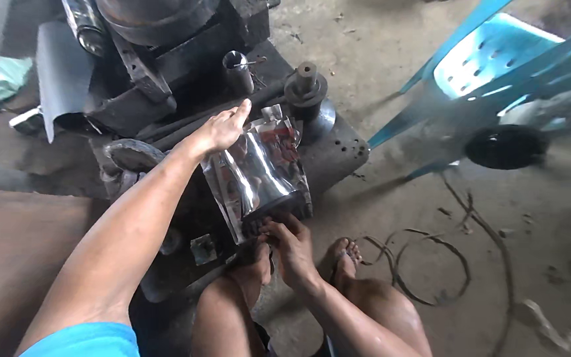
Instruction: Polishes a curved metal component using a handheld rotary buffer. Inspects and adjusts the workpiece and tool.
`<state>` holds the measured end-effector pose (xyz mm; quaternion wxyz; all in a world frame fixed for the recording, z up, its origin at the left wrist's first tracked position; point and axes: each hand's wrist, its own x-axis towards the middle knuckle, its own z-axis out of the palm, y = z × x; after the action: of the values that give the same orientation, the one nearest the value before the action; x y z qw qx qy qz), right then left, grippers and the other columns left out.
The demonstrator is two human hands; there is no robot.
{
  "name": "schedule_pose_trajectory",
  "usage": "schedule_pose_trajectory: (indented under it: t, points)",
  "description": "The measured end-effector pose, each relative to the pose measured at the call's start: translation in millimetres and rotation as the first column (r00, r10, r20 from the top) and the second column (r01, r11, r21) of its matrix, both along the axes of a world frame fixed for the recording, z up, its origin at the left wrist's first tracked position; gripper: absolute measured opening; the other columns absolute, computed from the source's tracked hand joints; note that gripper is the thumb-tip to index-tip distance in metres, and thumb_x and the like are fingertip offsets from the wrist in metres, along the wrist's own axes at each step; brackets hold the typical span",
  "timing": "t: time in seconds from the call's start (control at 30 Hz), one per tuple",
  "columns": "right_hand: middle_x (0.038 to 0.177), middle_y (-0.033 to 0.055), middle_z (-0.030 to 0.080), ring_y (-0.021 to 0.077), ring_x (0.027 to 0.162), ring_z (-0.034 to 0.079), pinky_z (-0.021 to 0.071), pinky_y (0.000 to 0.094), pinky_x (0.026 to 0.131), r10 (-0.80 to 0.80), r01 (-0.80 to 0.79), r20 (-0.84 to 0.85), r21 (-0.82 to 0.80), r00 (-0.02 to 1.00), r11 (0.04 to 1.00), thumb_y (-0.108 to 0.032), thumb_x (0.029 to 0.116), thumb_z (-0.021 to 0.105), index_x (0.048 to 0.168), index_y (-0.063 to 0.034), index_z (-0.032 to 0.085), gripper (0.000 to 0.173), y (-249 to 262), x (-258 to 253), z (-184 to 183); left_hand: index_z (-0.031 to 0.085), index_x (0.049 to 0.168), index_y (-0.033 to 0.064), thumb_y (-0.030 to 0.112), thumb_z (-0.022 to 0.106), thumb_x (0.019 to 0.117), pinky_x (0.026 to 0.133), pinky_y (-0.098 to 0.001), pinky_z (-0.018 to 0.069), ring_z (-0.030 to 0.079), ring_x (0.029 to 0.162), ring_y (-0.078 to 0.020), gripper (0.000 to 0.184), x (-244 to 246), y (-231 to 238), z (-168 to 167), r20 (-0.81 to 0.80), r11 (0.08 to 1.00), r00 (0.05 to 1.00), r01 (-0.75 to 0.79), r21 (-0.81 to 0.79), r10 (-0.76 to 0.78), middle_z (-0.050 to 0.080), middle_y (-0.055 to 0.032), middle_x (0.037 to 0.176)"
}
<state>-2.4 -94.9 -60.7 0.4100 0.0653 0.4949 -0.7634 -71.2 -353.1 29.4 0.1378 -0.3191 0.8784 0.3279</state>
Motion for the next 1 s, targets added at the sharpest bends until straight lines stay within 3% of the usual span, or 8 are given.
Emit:
schedule_pose_trajectory:
  t: [0.17,0.23,0.33,0.47,0.57,0.63,0.7,1.0]
  points:
    - [0.096,0.0172,0.070,0.0213,0.077,0.070,0.0625,0.0355,0.071,-0.045,0.054,0.165,-0.050,0.985,0.997,-0.004,0.0971,0.057,0.122,0.0095,0.060,0.029,-3,-1,2,0.054,0.145,0.0165,0.071,0.005,0.1023,0.099,-0.0618,0.0491,0.065,0.118,-0.0349,0.085,-6,-3,-7,0.052,0.991,0.997,-0.071,0.117,0.065,0.065,-0.0207,0.129]
    - [0.092,0.0152,0.067,0.0202,0.074,0.068,0.0607,0.0355,0.069,-0.076,0.108,0.291,-0.095,0.954,0.990,-0.005,0.0983,0.053,0.118,0.0066,0.059,0.024,-4,-2,0,0.056,0.142,0.0151,0.073,0.005,0.1015,0.088,-0.0571,0.0549,0.069,0.102,-0.0334,0.087,-10,-4,-10,0.057,0.984,0.995,-0.090,0.154,0.082,0.068,-0.0213,0.118]
    - [0.089,0.0142,0.066,0.0197,0.074,0.066,0.0593,0.0353,0.069,-0.107,0.177,0.412,-0.135,0.905,0.975,-0.004,0.0993,0.050,0.109,0.0039,0.060,0.016,-6,-3,-1,0.059,0.139,0.0130,0.073,0.005,0.1013,0.081,-0.0517,0.0574,0.071,0.090,-0.0305,0.089,-13,-1,-12,0.066,0.979,0.992,-0.121,0.165,0.111,0.070,-0.0201,0.107]
    - [0.088,0.0128,0.066,0.0189,0.075,0.066,0.0591,0.0349,0.070,-0.113,0.207,0.450,-0.166,0.886,0.964,-0.003,0.0993,0.049,0.103,0.0023,0.061,0.014,-7,-5,-3,0.060,0.137,0.0122,0.074,0.006,0.1011,0.083,-0.0532,0.0573,0.070,0.094,-0.0314,0.090,-16,3,-9,0.094,0.977,0.987,-0.142,0.160,0.129,0.069,-0.0210,0.113]
    - [0.088,0.0141,0.067,0.0199,0.075,0.067,0.0599,0.0361,0.072,-0.104,0.195,0.442,-0.165,0.891,0.967,-0.004,0.1006,0.049,0.101,0.0037,0.062,0.015,-7,-6,-7,0.062,0.134,0.0136,0.075,0.006,0.1006,0.084,-0.0568,0.0557,0.070,0.098,-0.0329,0.089,-16,6,-11,0.084,0.989,0.988,-0.134,0.065,0.128,0.069,-0.0206,0.112]
    - [0.088,0.0145,0.068,0.0200,0.075,0.067,0.0597,0.0363,0.072,-0.104,0.187,0.420,-0.161,0.902,0.969,-0.005,0.1003,0.049,0.101,0.0045,0.063,0.017,-7,-6,-9,0.062,0.135,0.0132,0.076,0.005,0.0995,0.099,-0.0659,0.0475,0.063,0.121,-0.0364,0.092,-18,4,-15,0.077,0.995,0.992,-0.099,-0.012,0.099,0.065,-0.0208,0.130]
    - [0.089,0.0157,0.068,0.0210,0.076,0.067,0.0602,0.0377,0.073,-0.102,0.182,0.402,-0.165,0.910,0.969,-0.004,0.0988,0.050,0.102,0.0059,0.064,0.017,-6,-5,-10,0.059,0.140,0.0126,0.076,0.006,0.0993,0.105,-0.0698,0.0413,0.055,0.132,-0.0375,0.092,-19,2,-16,0.068,0.997,0.996,-0.060,-0.049,0.064,0.059,-0.0199,0.141]
    - [0.105,0.0202,0.068,0.0266,0.089,0.071,0.0635,0.0449,0.083,-0.071,0.131,0.302,-0.182,0.951,0.975,-0.001,0.0979,0.052,0.111,0.0108,0.065,0.022,-1,-6,-7,0.055,0.141,0.0139,0.074,0.014,0.1019,0.105,-0.0671,0.0425,0.054,0.134,-0.0339,0.083,-10,-2,-19,-0.009,0.997,0.999,-0.050,-0.059,0.049,0.055,-0.0170,0.145]
